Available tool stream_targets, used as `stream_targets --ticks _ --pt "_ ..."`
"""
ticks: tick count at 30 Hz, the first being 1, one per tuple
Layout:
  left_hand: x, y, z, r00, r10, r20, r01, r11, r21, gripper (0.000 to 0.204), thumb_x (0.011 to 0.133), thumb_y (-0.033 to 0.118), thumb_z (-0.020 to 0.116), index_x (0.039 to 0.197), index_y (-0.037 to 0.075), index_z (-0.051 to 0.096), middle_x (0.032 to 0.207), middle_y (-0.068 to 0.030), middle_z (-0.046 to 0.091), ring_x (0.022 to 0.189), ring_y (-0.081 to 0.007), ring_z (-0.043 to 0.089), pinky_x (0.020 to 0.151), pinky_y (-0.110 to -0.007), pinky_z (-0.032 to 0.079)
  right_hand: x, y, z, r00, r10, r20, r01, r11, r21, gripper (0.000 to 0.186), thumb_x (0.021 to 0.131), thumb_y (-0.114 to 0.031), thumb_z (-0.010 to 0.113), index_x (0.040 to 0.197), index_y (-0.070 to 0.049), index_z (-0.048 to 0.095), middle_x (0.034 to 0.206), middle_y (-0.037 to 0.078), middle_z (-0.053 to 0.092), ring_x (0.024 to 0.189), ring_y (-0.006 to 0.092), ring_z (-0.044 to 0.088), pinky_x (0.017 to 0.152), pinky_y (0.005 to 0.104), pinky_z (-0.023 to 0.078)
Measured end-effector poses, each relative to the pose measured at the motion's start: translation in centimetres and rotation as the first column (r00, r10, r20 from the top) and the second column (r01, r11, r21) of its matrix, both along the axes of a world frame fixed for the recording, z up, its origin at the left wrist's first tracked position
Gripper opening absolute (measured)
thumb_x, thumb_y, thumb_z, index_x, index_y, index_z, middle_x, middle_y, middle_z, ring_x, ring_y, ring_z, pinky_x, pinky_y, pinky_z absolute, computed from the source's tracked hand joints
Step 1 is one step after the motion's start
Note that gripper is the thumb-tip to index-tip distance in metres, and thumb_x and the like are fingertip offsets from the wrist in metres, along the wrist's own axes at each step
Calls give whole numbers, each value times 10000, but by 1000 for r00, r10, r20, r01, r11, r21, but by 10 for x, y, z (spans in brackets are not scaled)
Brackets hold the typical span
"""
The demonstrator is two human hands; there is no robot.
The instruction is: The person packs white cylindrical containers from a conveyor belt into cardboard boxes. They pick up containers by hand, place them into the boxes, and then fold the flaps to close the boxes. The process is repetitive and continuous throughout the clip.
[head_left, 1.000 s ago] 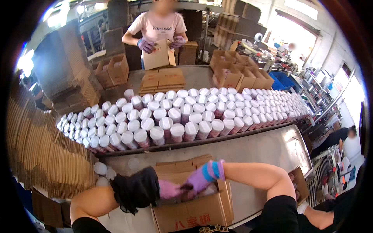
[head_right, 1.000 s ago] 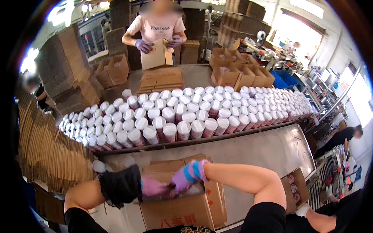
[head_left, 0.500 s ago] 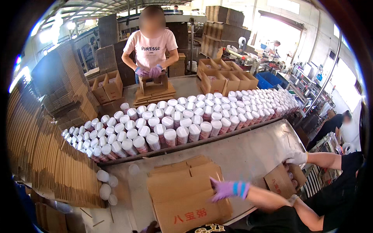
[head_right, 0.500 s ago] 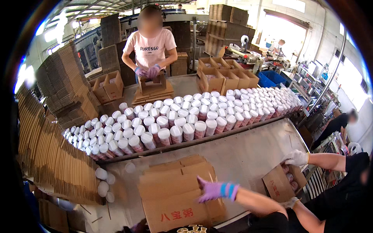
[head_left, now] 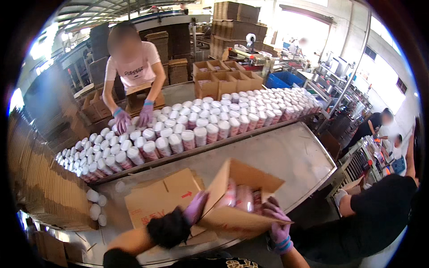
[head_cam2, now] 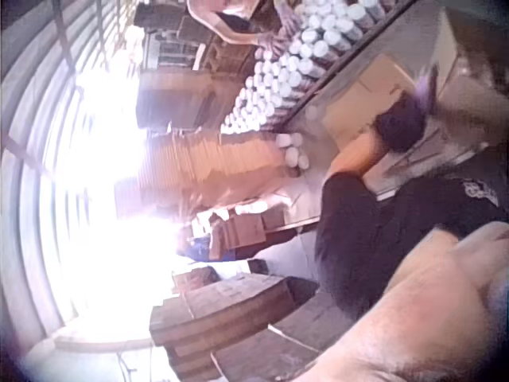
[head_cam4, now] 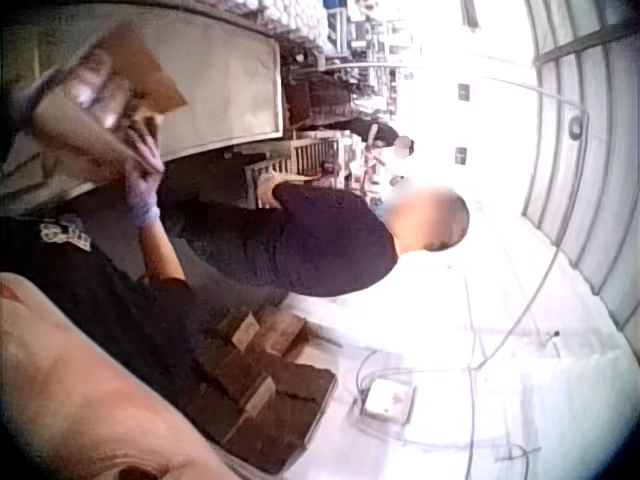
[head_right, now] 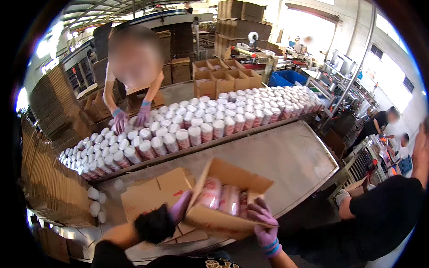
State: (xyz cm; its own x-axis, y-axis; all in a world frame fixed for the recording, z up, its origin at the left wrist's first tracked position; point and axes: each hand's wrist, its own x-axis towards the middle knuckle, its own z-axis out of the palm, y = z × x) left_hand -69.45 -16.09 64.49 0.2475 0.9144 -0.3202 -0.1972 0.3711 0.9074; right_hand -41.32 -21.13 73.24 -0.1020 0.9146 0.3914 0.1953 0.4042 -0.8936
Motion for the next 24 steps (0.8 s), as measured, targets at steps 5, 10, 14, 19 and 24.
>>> stream_targets --ticks 5,10,14,19,24 --pt "125 130 -106 908 -404 112 417 897 -149 508 919 455 287 1147 50 490 1097 -93 543 959 -191 520 853 -373 411 62 11 -41 908 -388 158 364 917 160 207 733 -120 534 866 -32 665 1013 126 621 1161 324 434 999 428 284" --pt "154 178 -88 661 -45 -749 564 689 455 485 886 406 395 1126 -1 503 1096 -213 540 1030 -361 498 883 -407 409 131 13 -92 744 -577 336 575 810 116 179 707 -143 583 838 -49 661 1014 93 625 1125 328 457 988 447 273" --pt "-6 213 -15 489 -127 -863 566 798 204 406 866 332 473 1117 18 529 1012 -147 596 894 -234 563 808 -339 439 147 3 -51 731 -217 647 335 940 -63 376 636 -246 669 967 -75 626 1121 77 573 1172 316 403 993 456 255" --pt "-198 132 22 232 -542 -808 516 772 -371 476 839 391 499 1136 19 516 1061 -160 574 963 -249 540 837 -339 420 64 22 30 561 -601 570 481 797 366 469 631 -180 657 1060 -23 548 1144 150 509 1154 353 391 975 458 287" --pt "-207 63 14 260 -499 -827 655 720 -229 526 821 429 510 1157 26 504 1120 -163 543 1017 -268 517 868 -347 405 -80 63 -24 771 -28 637 110 990 -90 658 673 -348 686 1191 -12 457 1191 206 473 1131 376 407 940 402 353"
